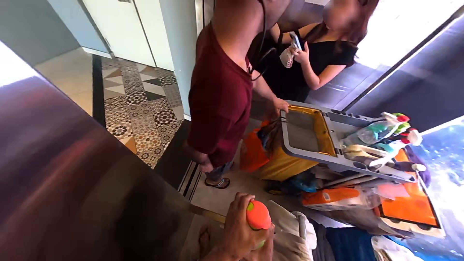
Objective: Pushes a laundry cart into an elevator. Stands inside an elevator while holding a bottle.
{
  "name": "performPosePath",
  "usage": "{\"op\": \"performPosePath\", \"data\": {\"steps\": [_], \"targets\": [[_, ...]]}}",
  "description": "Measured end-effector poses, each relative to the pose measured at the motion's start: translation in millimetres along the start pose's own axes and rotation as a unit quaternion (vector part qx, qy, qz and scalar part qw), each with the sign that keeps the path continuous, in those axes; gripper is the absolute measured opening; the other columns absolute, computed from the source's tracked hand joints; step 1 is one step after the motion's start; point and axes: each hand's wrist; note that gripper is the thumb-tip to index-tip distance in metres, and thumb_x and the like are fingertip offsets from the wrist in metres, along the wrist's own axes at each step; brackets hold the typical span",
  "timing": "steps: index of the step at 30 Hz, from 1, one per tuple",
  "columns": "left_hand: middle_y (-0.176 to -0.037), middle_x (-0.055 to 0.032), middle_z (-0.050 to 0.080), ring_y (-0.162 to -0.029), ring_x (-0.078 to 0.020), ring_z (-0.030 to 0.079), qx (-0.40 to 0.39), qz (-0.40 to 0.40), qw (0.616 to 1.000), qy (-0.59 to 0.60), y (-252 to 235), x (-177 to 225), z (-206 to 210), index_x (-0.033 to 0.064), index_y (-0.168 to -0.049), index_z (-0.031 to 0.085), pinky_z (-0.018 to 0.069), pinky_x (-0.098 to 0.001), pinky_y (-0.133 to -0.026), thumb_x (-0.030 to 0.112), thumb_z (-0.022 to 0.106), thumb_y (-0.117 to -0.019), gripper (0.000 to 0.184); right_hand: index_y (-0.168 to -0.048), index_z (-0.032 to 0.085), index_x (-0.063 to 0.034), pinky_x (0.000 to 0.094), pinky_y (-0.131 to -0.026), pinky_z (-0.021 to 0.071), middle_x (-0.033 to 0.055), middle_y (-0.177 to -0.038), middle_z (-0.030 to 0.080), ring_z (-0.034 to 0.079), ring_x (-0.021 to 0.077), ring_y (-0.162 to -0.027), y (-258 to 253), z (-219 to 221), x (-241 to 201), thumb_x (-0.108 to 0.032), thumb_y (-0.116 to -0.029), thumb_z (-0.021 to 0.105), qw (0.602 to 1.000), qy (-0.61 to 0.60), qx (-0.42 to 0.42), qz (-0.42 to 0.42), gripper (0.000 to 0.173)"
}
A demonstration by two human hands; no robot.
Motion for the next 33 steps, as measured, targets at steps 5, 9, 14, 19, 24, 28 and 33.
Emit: {"op": "performPosePath", "data": {"steps": [5, 9, 14, 19, 24, 28, 33], "targets": [[-0.113, -0.0123, 0.071, -0.096, -0.0173, 0.072, 0.047, 0.193, 0.973, -0.122, -0.1, -1.8, 10.5, 0.0095, -0.129, 0.068, 0.0627, -0.0324, -0.077, 0.050, 0.081, -0.0811, 0.064, -0.146, 0.034, 0.0112, 0.0284, -0.109, 0.0496, 0.0237, -0.136, 0.057, 0.059, 0.0112, -0.125, -4.9, -30.9, -6.7, -0.041, -0.0464, 0.096, 0.999, 0.052, -0.009, -0.009, 0.129], [-0.101, -0.0093, 0.073, -0.085, -0.0183, 0.073, 0.052, 0.277, 0.928, -0.242, -11.8, 15.2, 21.9, 0.0089, -0.119, 0.073, 0.0619, -0.0326, -0.072, 0.058, 0.074, -0.0813, 0.062, -0.147, 0.032, 0.0126, 0.0281, -0.110, 0.0484, 0.0264, -0.138, 0.055, 0.058, 0.0133, -0.128, -6.8, -50.7, -6.5, -0.038, -0.0470, 0.096, 0.998, 0.065, 0.011, -0.018, 0.129], [-0.097, -0.0101, 0.073, -0.079, -0.0201, 0.072, 0.041, 0.323, 0.907, -0.266, -18.6, 51.0, 38.2, 0.0071, -0.117, 0.073, 0.0611, -0.0338, -0.067, 0.059, 0.068, -0.0868, 0.061, -0.150, 0.029, 0.0080, 0.0279, -0.113, 0.0457, 0.0228, -0.141, 0.052, 0.054, 0.0109, -0.131, -9.7, -78.5, -12.5, -0.040, -0.0491, 0.097, 0.997, 0.050, 0.041, -0.043, 0.130], [-0.084, -0.0088, 0.074, -0.074, -0.0118, 0.072, 0.069, 0.273, 0.957, -0.067, -17.5, 95.5, 45.1, -0.0012, -0.104, 0.071, 0.0598, -0.0272, -0.064, 0.048, 0.049, -0.1056, 0.054, -0.151, 0.035, -0.0078, 0.0283, -0.113, 0.0467, 0.0072, -0.144, 0.054, 0.054, 0.0063, -0.131, -11.7, -106.9, -21.8, -0.044, -0.0537, 0.099, 0.995, 0.002, 0.066, -0.073, 0.122], [-0.106, -0.0086, 0.074, -0.099, -0.0130, 0.071, 0.047, 0.009, 0.965, 0.257, -13.8, 124.8, 48.1, -0.0015, -0.115, 0.070, 0.0596, -0.0324, -0.089, 0.043, 0.039, -0.1089, 0.055, -0.155, 0.033, -0.0201, 0.0297, -0.116, 0.0447, 0.0000, -0.149, 0.050, 0.051, 0.0078, -0.136, -24.3, -122.1, -33.2, -0.041, -0.0527, 0.100, 0.991, -0.026, 0.071, -0.106, 0.124], [-0.123, -0.0122, 0.070, -0.121, -0.0152, 0.064, 0.018, -0.076, 0.930, 0.359, -10.3, 142.1, 47.1, -0.0076, -0.131, 0.056, 0.0502, -0.0343, -0.108, 0.058, 0.040, -0.1045, 0.073, -0.153, 0.035, -0.0155, 0.0318, -0.115, 0.0467, 0.0056, -0.147, 0.052, 0.052, 0.0113, -0.135, -38.7, -125.0, -52.6, -0.039, -0.0504, 0.101, 0.988, -0.022, 0.092, -0.122, 0.124], [-0.119, -0.0170, 0.072, -0.120, -0.0255, 0.066, 0.033, 0.001, 0.921, 0.388, -13.8, 153.2, 60.0, -0.0039, -0.124, 0.061, 0.0513, -0.0431, -0.107, 0.068, 0.033, -0.1021, 0.080, -0.152, 0.036, -0.0172, 0.0343, -0.115, 0.0468, 0.0066, -0.146, 0.053, 0.053, 0.0137, -0.134, -52.5, -131.8, -81.3, -0.040, -0.0471, 0.100, 0.978, -0.014, 0.120, -0.173, 0.125]]}}
Point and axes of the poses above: each hand's wrist, its own y-axis away from the middle knuckle, its own z-axis out of the palm, x = y × z
